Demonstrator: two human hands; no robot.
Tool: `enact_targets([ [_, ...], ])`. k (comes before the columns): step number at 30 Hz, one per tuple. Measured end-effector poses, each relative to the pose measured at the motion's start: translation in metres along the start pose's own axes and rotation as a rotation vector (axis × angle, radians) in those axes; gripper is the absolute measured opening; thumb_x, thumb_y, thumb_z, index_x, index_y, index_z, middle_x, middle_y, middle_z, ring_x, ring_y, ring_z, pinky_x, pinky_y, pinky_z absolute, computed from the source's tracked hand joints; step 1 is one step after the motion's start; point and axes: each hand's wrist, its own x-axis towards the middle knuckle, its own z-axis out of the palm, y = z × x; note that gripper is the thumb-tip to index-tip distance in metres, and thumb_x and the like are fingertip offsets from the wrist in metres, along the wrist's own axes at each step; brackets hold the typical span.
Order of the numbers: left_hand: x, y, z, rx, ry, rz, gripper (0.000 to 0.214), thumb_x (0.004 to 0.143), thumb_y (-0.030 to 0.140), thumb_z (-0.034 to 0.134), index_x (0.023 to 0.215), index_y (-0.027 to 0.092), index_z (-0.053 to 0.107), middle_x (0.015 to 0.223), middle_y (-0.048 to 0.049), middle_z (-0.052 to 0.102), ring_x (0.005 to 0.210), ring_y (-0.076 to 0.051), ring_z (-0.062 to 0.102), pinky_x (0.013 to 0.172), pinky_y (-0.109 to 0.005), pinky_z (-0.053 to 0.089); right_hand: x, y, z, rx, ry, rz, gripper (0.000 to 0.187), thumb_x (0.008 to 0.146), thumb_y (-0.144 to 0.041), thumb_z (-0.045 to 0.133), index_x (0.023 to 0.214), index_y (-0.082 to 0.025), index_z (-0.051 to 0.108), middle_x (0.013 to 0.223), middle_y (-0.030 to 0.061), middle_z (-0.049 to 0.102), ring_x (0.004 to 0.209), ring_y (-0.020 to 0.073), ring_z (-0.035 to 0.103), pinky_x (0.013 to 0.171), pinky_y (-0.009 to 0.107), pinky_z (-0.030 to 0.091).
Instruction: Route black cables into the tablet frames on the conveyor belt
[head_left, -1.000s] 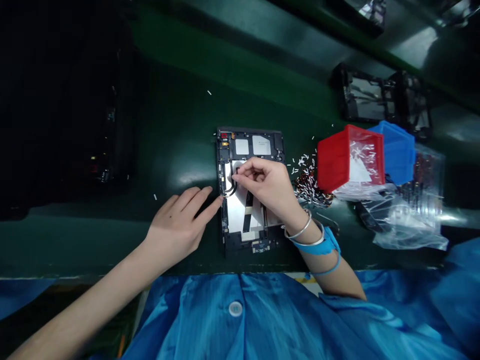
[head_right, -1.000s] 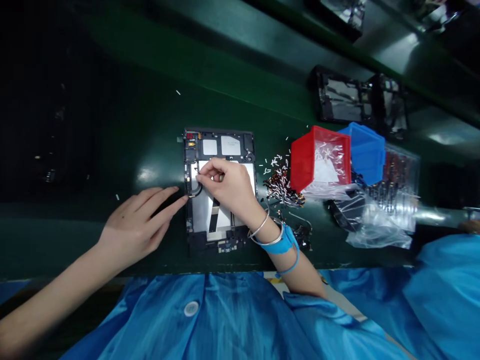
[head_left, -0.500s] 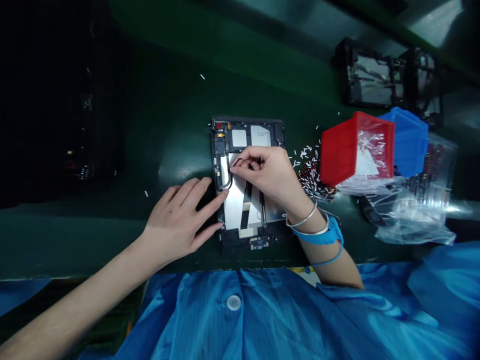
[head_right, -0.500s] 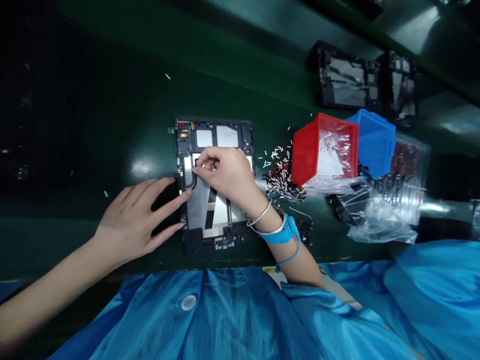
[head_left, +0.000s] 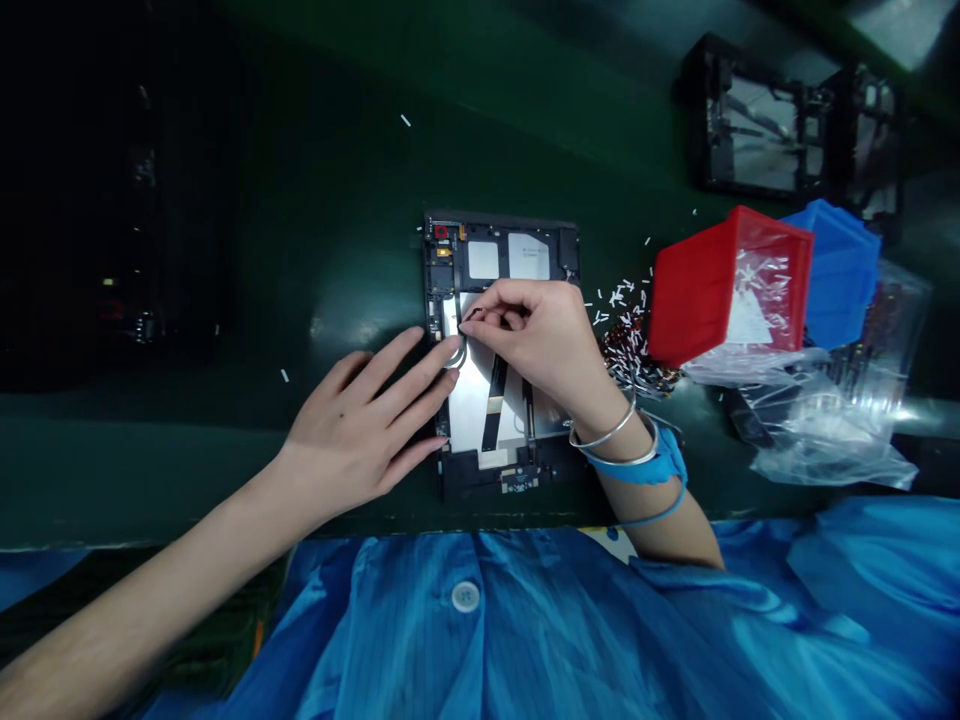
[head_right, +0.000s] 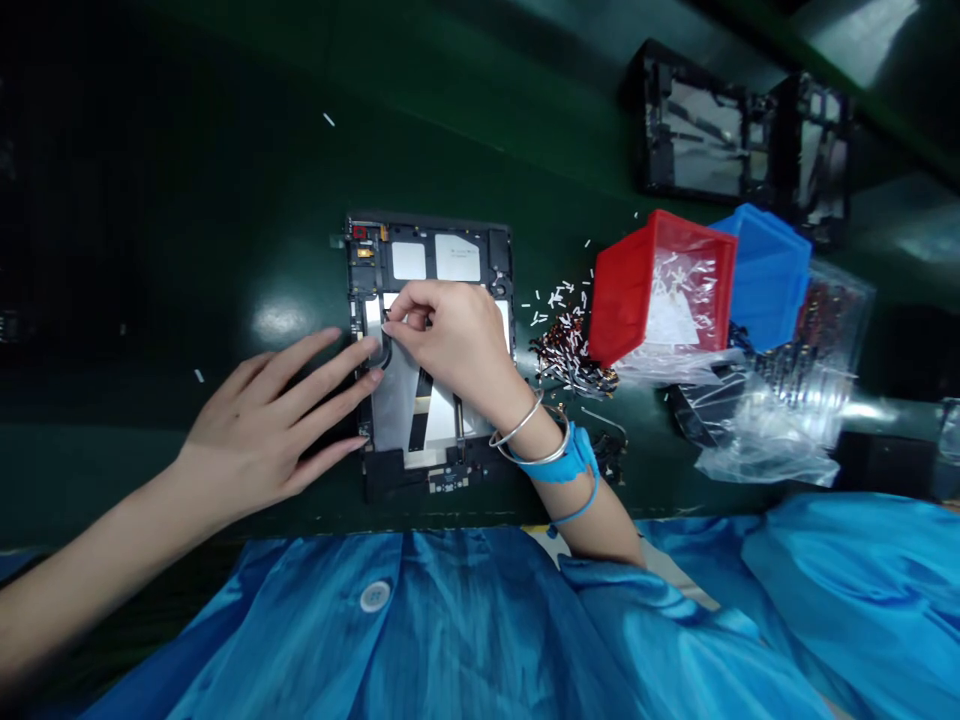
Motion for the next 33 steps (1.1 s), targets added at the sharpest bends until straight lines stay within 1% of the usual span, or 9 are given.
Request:
enact_targets([
  [5, 0.006, -0.001, -0.002, 0.033, -0.039, 0.089, 0.042, 0.096, 0.035, 0.041, 0.131, 0.014, 0.053, 0.144, -0.0124, 0.047, 0.134, -0.033, 0.042, 0.1, -0.049, 0.041, 0.0, -0.001, 0.001, -0.075, 0.019, -0.032, 0.005, 0.074, -0.012, 0.07, 0.077, -0.016, 0.069, 0.061, -0.0036, 0.058, 0.058, 0.009, 0.048, 0.057, 0.026, 0.034],
  [9, 0.012, -0.002, -0.004, 0.066, -0.077, 0.107, 0.046, 0.097, 0.04, 0.036, 0.127, 0.012, 0.058, 0.14, -0.0126, 0.051, 0.13, -0.031, 0.047, 0.102, -0.047, 0.04, -0.013, -0.003, -0.012, -0.176, 0.271, -0.132, 0.018, 0.082, -0.016, 0.063, 0.098, -0.021, 0.068, 0.063, -0.0037, 0.055, 0.062, 0.0119, 0.051, 0.06, 0.027, 0.039],
  [12, 0.018, -0.004, -0.004, 0.091, -0.059, 0.099, 0.048, 0.098, 0.039, 0.034, 0.128, 0.009, 0.057, 0.139, -0.0131, 0.052, 0.129, -0.031, 0.048, 0.103, -0.047, 0.04, -0.034, 0.0, -0.03, -0.204, 0.381, -0.163, 0.013, 0.086, -0.02, 0.059, 0.096, -0.022, 0.069, 0.063, -0.0026, 0.056, 0.059, 0.0115, 0.049, 0.058, 0.028, 0.04],
  [16, 0.032, -0.009, -0.004, 0.064, -0.023, 0.016, 0.042, 0.097, 0.033, 0.037, 0.127, 0.009, 0.056, 0.14, -0.0131, 0.052, 0.13, -0.032, 0.047, 0.103, -0.05, 0.039, -0.072, 0.012, -0.048, -0.261, 0.378, -0.098, 0.011, 0.086, -0.023, 0.06, 0.089, -0.022, 0.07, 0.064, -0.002, 0.06, 0.056, 0.0105, 0.048, 0.055, 0.026, 0.04],
  [19, 0.038, -0.009, -0.007, -0.037, -0.006, -0.1, 0.039, 0.096, 0.029, 0.041, 0.129, 0.012, 0.054, 0.139, -0.0113, 0.053, 0.131, -0.032, 0.046, 0.105, -0.05, 0.039, -0.097, 0.024, -0.049, -0.413, 0.36, -0.018, 0.015, 0.087, -0.028, 0.058, 0.093, -0.02, 0.07, 0.064, -0.001, 0.062, 0.055, 0.0114, 0.05, 0.053, 0.024, 0.038],
  [24, 0.015, 0.014, -0.008, -0.206, 0.265, -0.307, 0.049, 0.091, 0.026, 0.05, 0.139, 0.023, 0.043, 0.14, -0.0093, 0.051, 0.129, -0.028, 0.047, 0.107, -0.047, 0.04, -0.119, 0.038, -0.031, -0.666, 0.269, 0.099, 0.038, 0.089, -0.045, 0.054, 0.107, -0.015, 0.069, 0.059, 0.0023, 0.061, 0.056, 0.0165, 0.055, 0.05, 0.026, 0.031],
  [28, -0.014, 0.044, 0.0, -0.185, 0.223, -0.495, 0.055, 0.088, 0.03, 0.057, 0.141, 0.033, 0.042, 0.151, -0.0073, 0.038, 0.135, -0.036, 0.038, 0.109, -0.06, 0.034, -0.122, 0.036, -0.02, -0.448, 0.179, 0.173, 0.044, 0.087, -0.046, 0.058, 0.114, -0.012, 0.065, 0.061, 0.002, 0.063, 0.057, 0.0161, 0.056, 0.054, 0.026, 0.036],
  [31, -0.024, 0.058, -0.003, -0.422, 0.161, -0.658, 0.057, 0.086, 0.032, 0.06, 0.139, 0.043, 0.043, 0.151, 0.0022, 0.039, 0.138, -0.034, 0.036, 0.111, -0.06, 0.035, -0.119, 0.034, -0.019, -0.168, 0.132, 0.191, 0.039, 0.089, -0.04, 0.055, 0.117, -0.013, 0.063, 0.064, 0.0004, 0.065, 0.056, 0.0137, 0.055, 0.057, 0.026, 0.04],
  [33, -0.025, 0.059, -0.009, -0.672, 0.201, -0.841, 0.057, 0.084, 0.034, 0.062, 0.137, 0.045, 0.045, 0.143, 0.0046, 0.049, 0.129, -0.033, 0.049, 0.104, -0.054, 0.047, -0.117, 0.034, -0.024, 0.062, 0.075, 0.185, 0.038, 0.092, -0.035, 0.051, 0.122, -0.014, 0.06, 0.065, -0.0012, 0.066, 0.055, 0.0115, 0.054, 0.057, 0.025, 0.041],
])
